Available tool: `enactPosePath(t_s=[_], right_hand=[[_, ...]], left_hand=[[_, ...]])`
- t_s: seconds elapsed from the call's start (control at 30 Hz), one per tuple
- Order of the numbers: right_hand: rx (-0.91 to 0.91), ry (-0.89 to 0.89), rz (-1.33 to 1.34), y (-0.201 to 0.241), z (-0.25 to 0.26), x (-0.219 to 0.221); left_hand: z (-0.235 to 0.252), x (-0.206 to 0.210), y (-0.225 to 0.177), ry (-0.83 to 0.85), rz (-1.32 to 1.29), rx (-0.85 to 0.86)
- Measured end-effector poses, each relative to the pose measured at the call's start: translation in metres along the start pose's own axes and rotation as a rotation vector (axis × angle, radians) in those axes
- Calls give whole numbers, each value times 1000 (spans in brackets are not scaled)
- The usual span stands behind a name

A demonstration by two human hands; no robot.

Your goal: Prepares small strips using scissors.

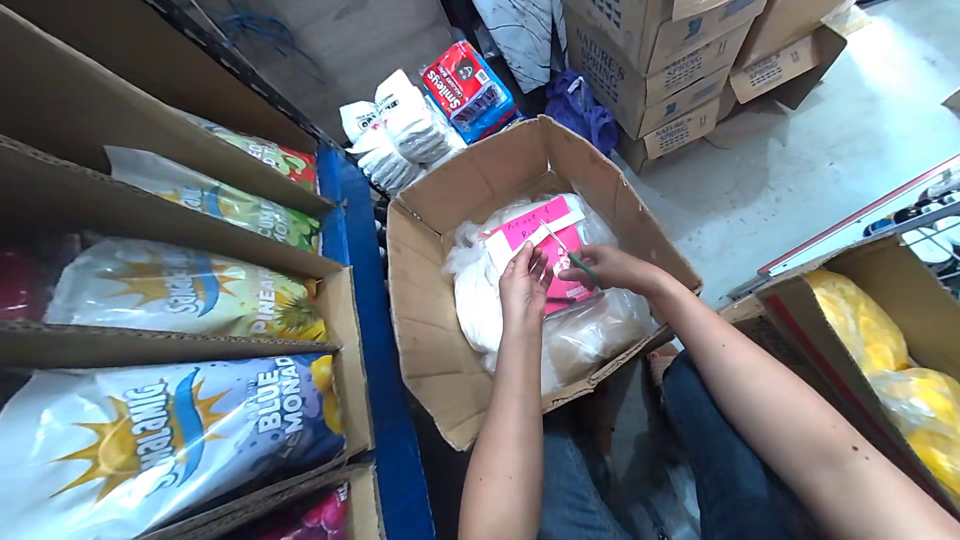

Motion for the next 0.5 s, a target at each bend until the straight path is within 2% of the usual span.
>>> enactPosePath(t_s=[0.2,0.5], right_hand=[[49,45,-34,2,-2,2],[38,28,-41,2,-1,2]], left_hand=[[6,-1,4,-15,-3,-5],[0,4,6,60,45,-13]])
Point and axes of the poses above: each hand's wrist, its own z-axis towards the middle knuckle, its own x-axis out of the palm, y = z × x, the point moved 2 cm from there along z, towards the middle knuckle, and after that the axes turned 7 degrees about x, right-handed, at the moved point
